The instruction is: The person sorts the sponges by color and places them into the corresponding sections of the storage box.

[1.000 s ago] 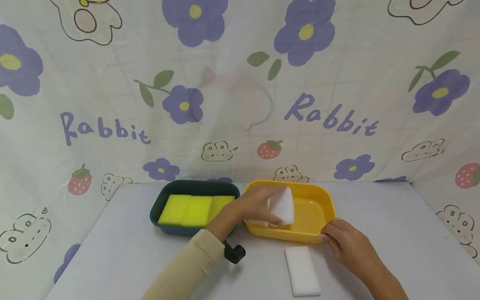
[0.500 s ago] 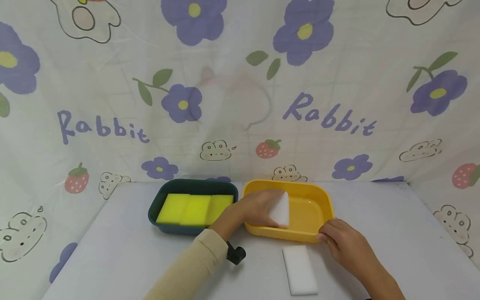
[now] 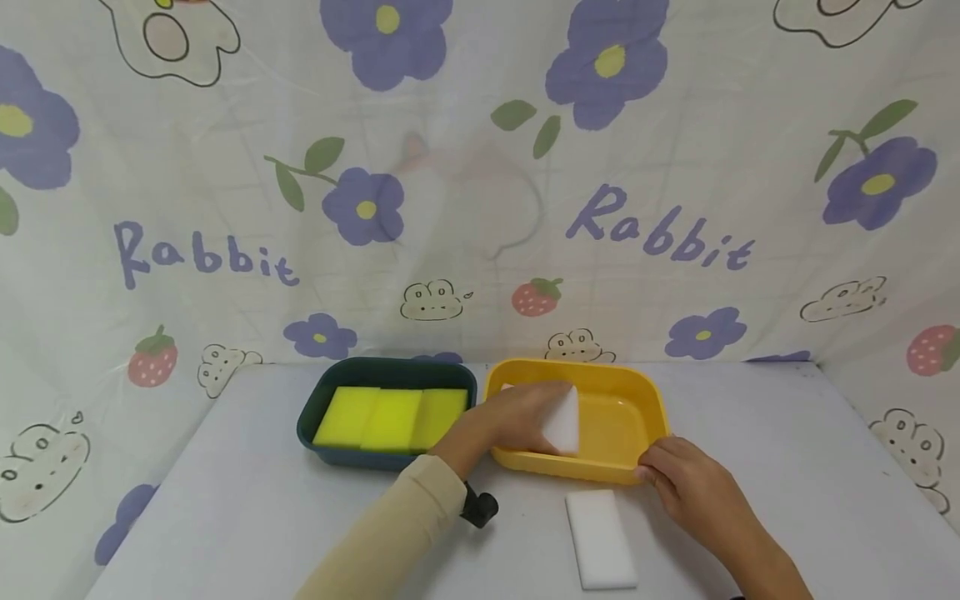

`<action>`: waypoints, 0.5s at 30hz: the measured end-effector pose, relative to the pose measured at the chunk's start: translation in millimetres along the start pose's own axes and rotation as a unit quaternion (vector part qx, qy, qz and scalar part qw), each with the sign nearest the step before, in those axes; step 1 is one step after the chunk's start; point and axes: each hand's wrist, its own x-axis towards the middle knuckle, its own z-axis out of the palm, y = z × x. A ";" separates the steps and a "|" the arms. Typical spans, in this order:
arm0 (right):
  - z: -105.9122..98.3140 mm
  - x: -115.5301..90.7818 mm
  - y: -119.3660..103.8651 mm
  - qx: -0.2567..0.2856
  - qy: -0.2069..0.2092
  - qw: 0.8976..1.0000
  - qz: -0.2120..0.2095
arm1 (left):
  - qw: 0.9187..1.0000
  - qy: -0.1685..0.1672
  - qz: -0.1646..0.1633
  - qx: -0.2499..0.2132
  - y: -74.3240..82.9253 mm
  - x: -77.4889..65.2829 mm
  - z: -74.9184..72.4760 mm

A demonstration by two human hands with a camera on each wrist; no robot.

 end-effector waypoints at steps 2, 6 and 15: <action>-0.2 0.2 -0.1 0.000 -0.002 1.000 0.003 | 1.000 0.000 0.004 0.002 0.3 2.0 1.0; -0.9 0.9 -1.3 0.002 -0.005 1.000 0.007 | 1.000 0.000 0.011 0.017 0.2 5.1 3.0; 0.0 0.0 -0.2 0.003 0.001 1.000 0.002 | 0.999 -0.016 -0.017 0.028 -4.4 8.7 8.8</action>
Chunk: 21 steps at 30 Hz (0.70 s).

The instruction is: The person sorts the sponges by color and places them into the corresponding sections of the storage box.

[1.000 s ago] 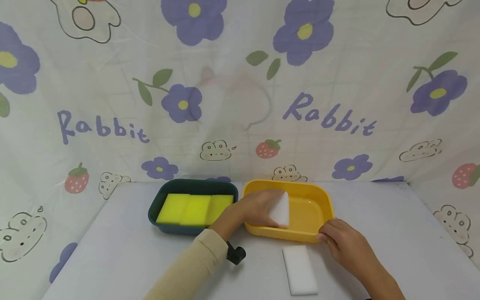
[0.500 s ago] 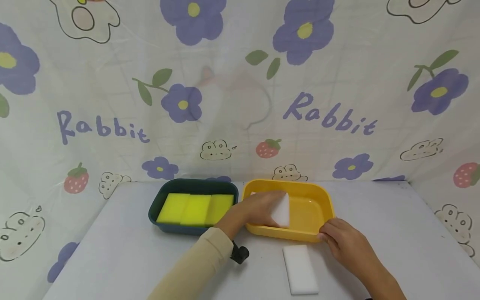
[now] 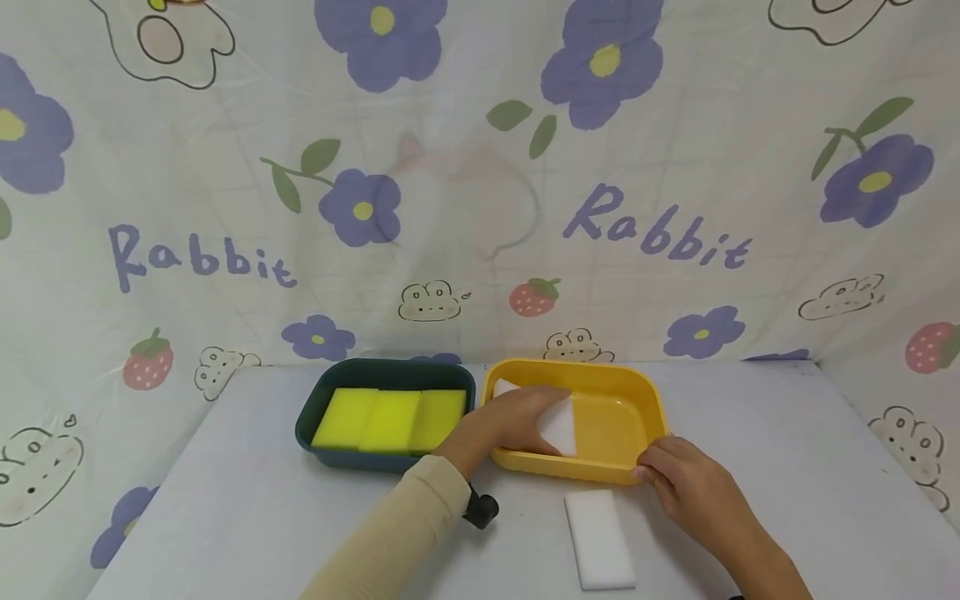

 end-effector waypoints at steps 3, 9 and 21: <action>0.6 -0.2 1.0 0.000 0.008 1.000 -0.008 | 1.000 -0.002 0.001 -0.004 -0.6 -0.6 1.1; 2.5 -1.0 0.4 0.000 0.005 1.000 -0.002 | 1.000 0.014 0.021 0.003 -1.6 -4.2 -0.2; 3.2 -1.1 3.6 0.018 0.026 0.999 -0.023 | 0.996 0.068 0.006 0.058 -11.5 -16.4 -12.3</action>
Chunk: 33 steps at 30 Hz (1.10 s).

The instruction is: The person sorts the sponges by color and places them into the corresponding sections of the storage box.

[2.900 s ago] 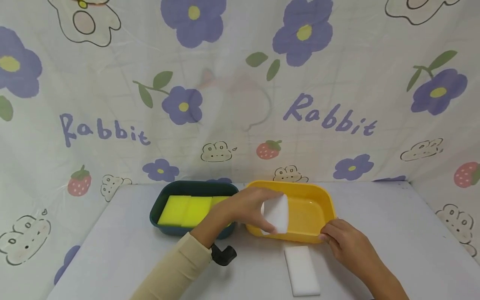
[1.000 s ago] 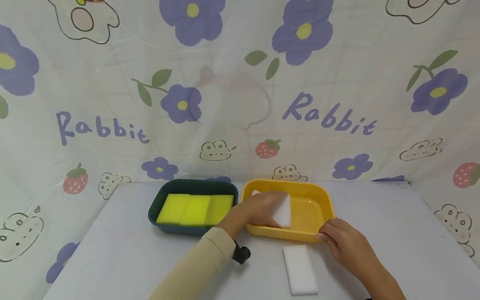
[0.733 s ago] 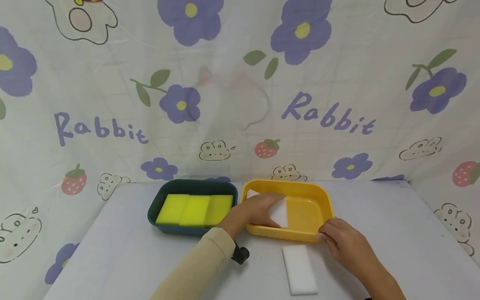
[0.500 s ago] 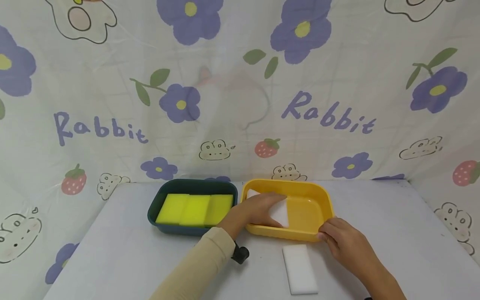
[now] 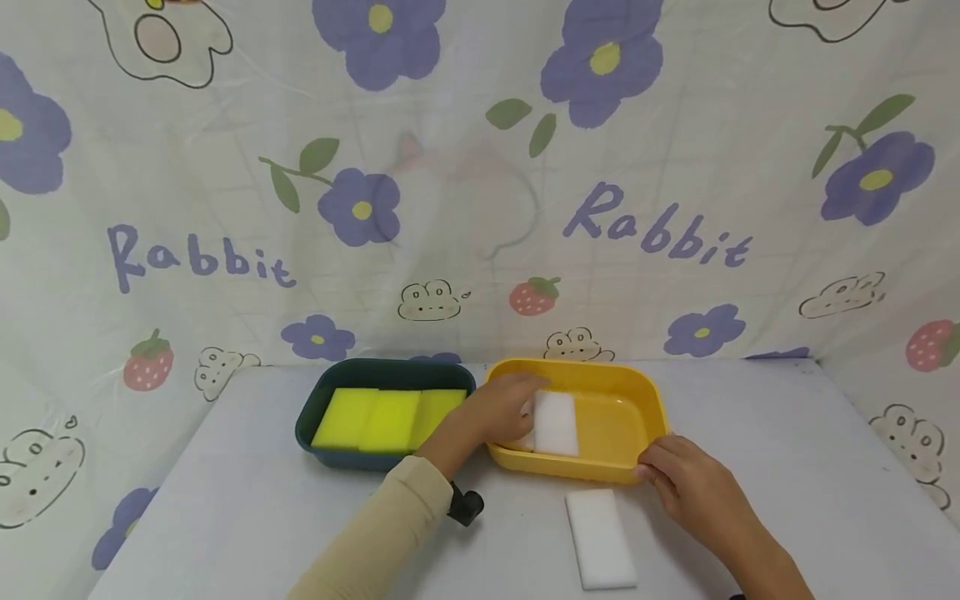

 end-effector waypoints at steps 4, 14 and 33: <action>-0.1 -0.4 -0.2 -0.002 -0.004 1.000 0.000 | 1.000 -0.011 -0.015 0.025 0.6 1.5 1.1; -0.2 -1.1 0.3 -0.008 -0.009 1.000 0.007 | 0.996 -0.027 -0.025 0.076 6.1 4.9 5.5; 0.4 -0.5 0.0 -0.019 -0.020 0.999 0.018 | 0.998 -0.064 0.008 0.013 12.3 3.9 7.3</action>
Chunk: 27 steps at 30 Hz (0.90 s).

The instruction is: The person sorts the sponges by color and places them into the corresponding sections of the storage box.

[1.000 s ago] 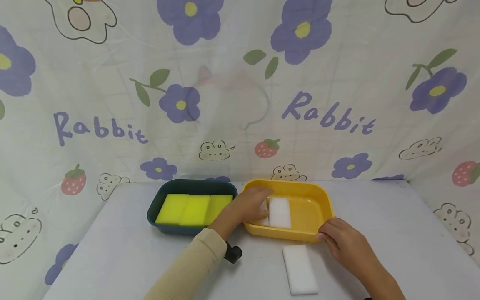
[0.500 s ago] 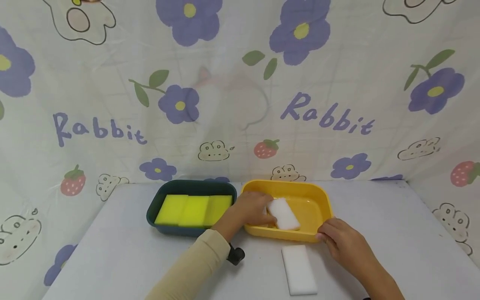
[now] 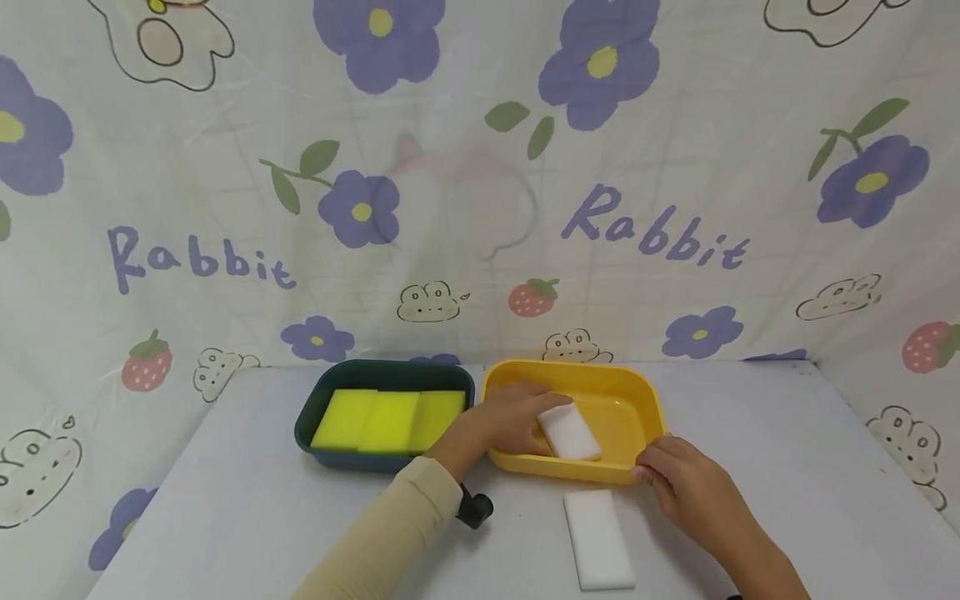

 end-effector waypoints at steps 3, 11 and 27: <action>-0.2 -0.1 0.1 0.002 0.001 1.000 -0.001 | 0.999 -0.001 0.020 -0.034 0.5 2.3 5.4; -0.6 1.6 -0.9 0.005 0.002 1.000 -0.002 | 0.999 0.008 -0.003 -0.037 0.8 8.9 14.5; -1.2 1.0 0.2 0.007 0.003 1.000 -0.003 | 0.997 -0.052 -0.037 -0.052 3.6 4.2 0.8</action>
